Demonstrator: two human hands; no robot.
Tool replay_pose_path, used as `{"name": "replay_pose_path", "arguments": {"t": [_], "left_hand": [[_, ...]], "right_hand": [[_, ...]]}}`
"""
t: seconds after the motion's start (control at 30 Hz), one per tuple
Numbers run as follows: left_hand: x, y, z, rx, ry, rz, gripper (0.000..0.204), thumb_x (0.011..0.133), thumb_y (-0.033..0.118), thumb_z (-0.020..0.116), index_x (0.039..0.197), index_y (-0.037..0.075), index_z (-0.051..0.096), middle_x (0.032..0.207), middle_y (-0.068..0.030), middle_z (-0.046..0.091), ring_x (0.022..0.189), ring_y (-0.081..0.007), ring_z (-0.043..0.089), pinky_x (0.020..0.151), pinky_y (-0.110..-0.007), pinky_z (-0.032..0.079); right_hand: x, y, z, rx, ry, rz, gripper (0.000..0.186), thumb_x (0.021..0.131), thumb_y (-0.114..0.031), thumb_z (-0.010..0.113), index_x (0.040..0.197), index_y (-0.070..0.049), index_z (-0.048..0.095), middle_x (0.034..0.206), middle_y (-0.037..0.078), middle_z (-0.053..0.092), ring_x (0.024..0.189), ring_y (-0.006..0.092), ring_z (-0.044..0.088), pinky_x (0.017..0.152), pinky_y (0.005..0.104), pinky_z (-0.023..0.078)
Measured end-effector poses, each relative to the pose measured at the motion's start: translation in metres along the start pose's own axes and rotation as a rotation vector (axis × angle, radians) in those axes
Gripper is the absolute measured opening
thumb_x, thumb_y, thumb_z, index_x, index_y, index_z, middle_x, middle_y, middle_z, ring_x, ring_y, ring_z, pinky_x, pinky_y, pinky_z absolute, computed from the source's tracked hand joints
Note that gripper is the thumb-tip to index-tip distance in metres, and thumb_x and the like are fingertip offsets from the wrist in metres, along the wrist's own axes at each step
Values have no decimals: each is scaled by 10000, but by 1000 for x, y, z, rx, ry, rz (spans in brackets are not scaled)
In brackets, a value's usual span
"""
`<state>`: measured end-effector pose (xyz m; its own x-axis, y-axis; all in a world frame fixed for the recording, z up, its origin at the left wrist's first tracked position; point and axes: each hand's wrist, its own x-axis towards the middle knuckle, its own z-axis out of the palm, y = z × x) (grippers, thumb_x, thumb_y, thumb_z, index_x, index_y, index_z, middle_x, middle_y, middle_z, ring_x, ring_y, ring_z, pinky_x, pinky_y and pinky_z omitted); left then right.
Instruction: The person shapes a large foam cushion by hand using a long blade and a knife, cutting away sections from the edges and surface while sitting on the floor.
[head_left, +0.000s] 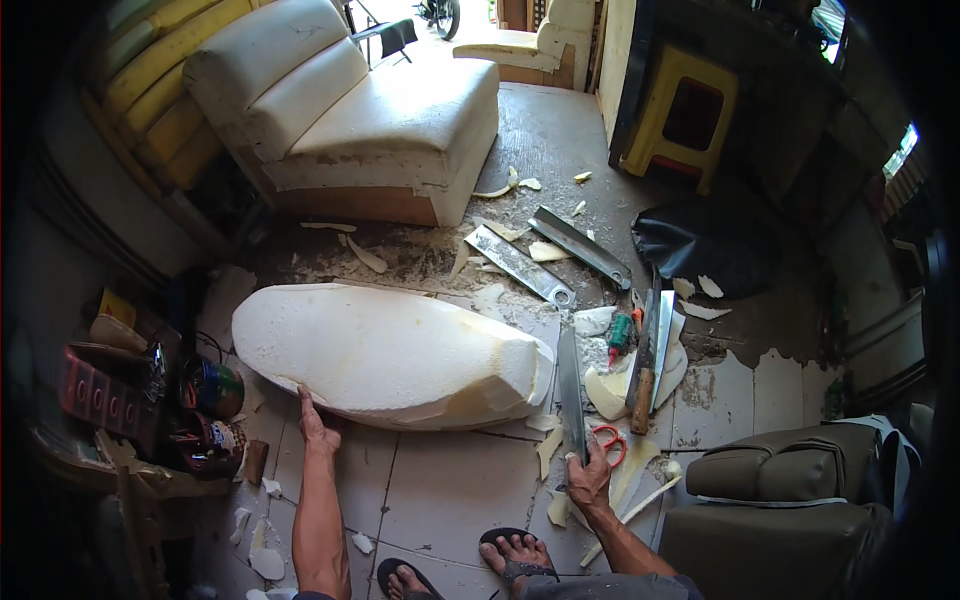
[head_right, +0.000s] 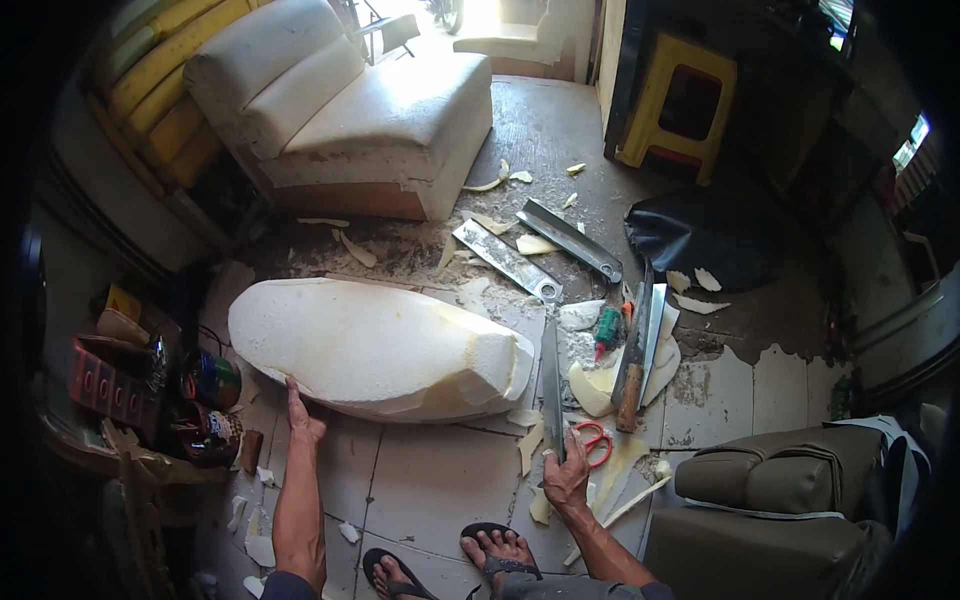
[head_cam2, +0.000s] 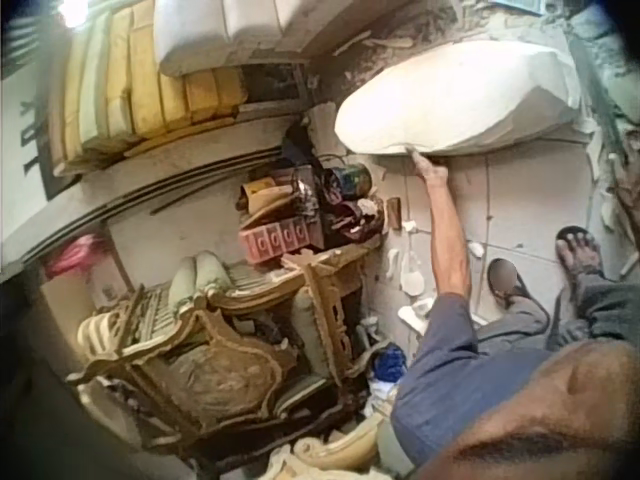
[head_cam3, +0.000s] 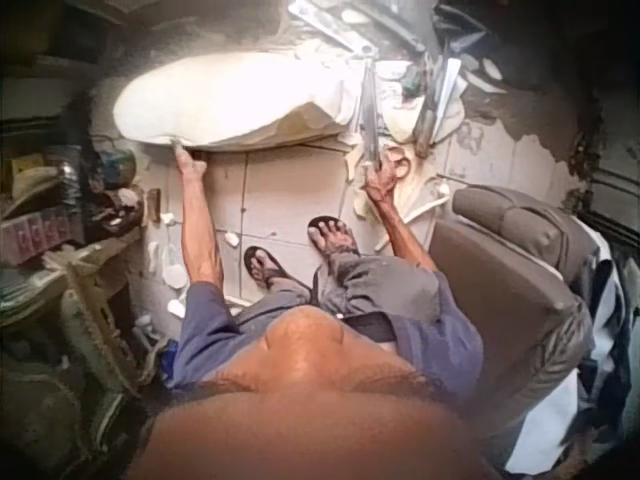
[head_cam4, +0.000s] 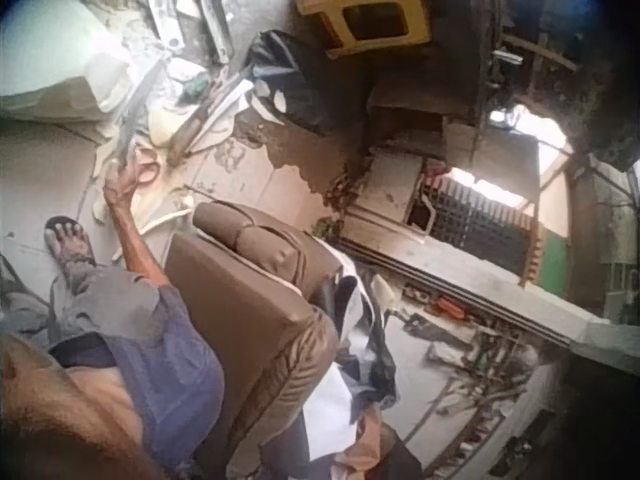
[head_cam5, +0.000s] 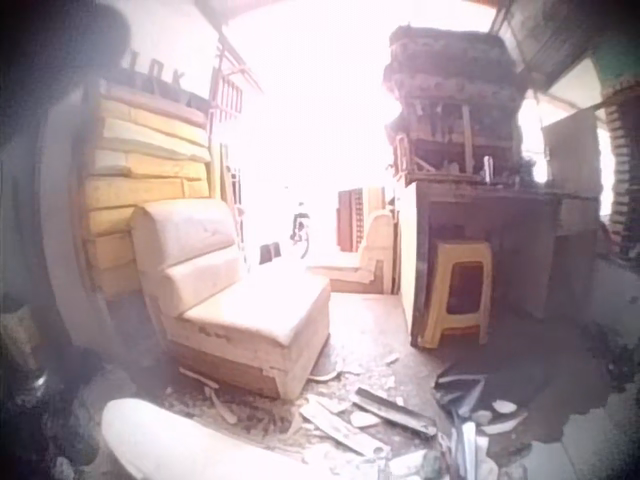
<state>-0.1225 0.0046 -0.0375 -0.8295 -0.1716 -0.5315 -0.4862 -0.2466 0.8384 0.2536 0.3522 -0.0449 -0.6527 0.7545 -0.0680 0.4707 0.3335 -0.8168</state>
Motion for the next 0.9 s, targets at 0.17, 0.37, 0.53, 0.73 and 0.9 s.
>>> {"name": "replay_pose_path", "arguments": {"t": [0.17, 0.37, 0.53, 0.73, 0.9], "left_hand": [[37, -10, -17, -20, -236, -4, 1043, 833, 703, 744, 1575, 46, 417, 1634, -119, 386, 1437, -259, 430, 1192, -503, 330], [-37, -25, -29, 162, 32, 86, 1038, 876, 769, 623, 1557, 10, 432, 1659, -152, 335, 1477, -278, 377, 1222, -496, 269], [-41, -28, -29, 808, 543, 791, 753, 930, 328, 744, 1527, -7, 429, 1563, -200, 428, 1462, -398, 368, 1210, -507, 295], [-91, -13, 157, 1403, -241, 946, 618, 1041, 462, 467, 1591, 181, 421, 1677, -205, 291, 1573, -422, 169, 1242, -654, 65], [-84, -25, 173, 1535, -104, 741, 644, 1064, 522, 364, 1641, 238, 320, 1740, -101, 157, 1603, -367, 80, 1250, -639, -16]], "right_hand": [[24, -19, 0, 187, -99, 214, 678, 855, -107, 601, 1498, 31, 441, 1225, 257, 635, 1142, 374, 631, 1049, 425, 478], [47, -45, 7, 88, -259, 199, 722, 874, -152, 560, 1562, -26, 378, 1401, 289, 560, 1267, 401, 580, 1085, 442, 446], [36, -53, 35, -39, 47, -142, 584, 882, -97, 544, 1461, -26, 524, 1422, 282, 532, 1257, 459, 541, 1095, 533, 416], [31, -66, 47, -364, 15, -321, 645, 808, -42, 596, 1448, -12, 520, 1458, 297, 494, 1187, 480, 522, 1045, 556, 423], [-72, -55, 26, -289, -67, -261, 680, 769, 24, 568, 1446, 7, 510, 1484, 349, 432, 1271, 528, 457, 1098, 590, 357]]}}
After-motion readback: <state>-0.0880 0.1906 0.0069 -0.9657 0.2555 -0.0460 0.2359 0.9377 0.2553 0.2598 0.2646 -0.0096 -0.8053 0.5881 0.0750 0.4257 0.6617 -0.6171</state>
